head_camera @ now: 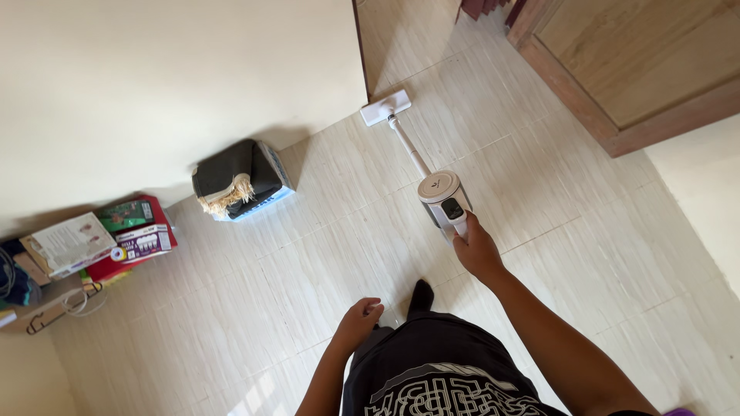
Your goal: The person vacuums the tiled floor of a room, moving the device around stacks of boxes, a purple rug, and a doorway.
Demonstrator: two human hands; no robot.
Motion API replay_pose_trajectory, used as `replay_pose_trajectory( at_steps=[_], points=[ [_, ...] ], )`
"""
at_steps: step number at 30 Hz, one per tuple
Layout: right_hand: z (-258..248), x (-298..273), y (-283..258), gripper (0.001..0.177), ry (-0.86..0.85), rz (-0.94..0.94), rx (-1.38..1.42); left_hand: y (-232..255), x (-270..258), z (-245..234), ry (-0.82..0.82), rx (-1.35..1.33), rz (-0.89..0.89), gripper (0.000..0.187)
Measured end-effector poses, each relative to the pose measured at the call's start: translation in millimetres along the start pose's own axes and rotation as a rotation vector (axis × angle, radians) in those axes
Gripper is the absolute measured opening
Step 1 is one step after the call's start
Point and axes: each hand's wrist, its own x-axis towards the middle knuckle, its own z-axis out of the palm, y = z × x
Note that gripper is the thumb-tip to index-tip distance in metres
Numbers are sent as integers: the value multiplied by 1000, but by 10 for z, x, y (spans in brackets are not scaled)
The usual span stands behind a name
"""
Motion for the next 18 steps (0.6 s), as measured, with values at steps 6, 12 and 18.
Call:
replay_pose_trajectory(
  at_steps=[6, 12, 18],
  points=[
    [-77, 95, 182, 59, -11, -11, -13, -66, 79, 216, 60, -42, 31, 50],
    [-127, -30, 311, 57, -18, -3, -8, -74, 130, 328, 0, 59, 58, 49],
    [-209, -448, 323, 57, -22, 107, -73, 145, 173, 249, -94, 190, 57, 50]
  ],
)
